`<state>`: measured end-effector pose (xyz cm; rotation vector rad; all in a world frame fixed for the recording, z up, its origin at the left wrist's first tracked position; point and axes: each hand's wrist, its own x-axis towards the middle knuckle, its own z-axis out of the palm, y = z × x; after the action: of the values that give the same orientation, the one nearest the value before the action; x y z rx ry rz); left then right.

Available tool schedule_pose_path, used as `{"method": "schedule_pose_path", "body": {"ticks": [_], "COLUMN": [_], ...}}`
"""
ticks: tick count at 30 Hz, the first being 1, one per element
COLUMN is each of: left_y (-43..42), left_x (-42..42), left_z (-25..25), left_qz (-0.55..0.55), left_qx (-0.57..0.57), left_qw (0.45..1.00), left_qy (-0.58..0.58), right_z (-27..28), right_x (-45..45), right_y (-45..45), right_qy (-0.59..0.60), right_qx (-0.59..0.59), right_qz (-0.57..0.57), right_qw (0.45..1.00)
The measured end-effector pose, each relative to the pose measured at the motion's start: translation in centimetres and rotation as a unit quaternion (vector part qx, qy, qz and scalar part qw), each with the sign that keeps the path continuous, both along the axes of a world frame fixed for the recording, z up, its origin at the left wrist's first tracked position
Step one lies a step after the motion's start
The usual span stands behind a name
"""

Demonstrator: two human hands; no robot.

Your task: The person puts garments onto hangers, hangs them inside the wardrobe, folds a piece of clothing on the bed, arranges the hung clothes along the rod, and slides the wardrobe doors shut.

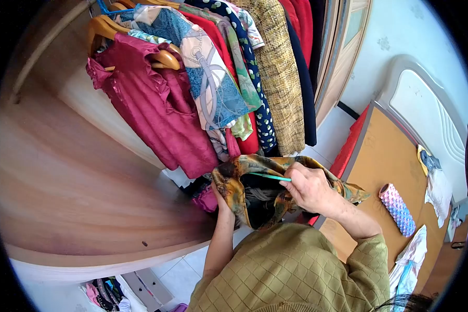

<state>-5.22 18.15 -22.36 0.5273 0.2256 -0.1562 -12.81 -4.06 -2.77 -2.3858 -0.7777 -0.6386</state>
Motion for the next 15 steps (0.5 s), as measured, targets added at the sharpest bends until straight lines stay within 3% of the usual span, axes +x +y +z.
{"method": "schedule_pose_path", "body": {"ticks": [5, 10, 15], "left_y": [1.0, 1.0, 1.6], "left_x": [1.8, 1.2, 1.5], "left_z": [-1.9, -0.8, -0.6], "left_qz": [-0.114, -0.143, -0.155], "left_qx": [-0.082, -0.088, -0.070], "left_qw": [0.990, 0.985, 0.985], "left_qy": [-0.031, -0.038, -0.042], "right_z": [0.4, 0.8, 1.3], "right_x": [-0.3, -0.8, -0.7], "right_y": [-0.3, 0.1, -0.8], "right_qy": [0.022, 0.011, 0.013], "right_qx": [0.004, 0.016, 0.110], "right_qz": [0.009, 0.024, 0.016], "right_qw": [1.000, 1.000, 0.994]}}
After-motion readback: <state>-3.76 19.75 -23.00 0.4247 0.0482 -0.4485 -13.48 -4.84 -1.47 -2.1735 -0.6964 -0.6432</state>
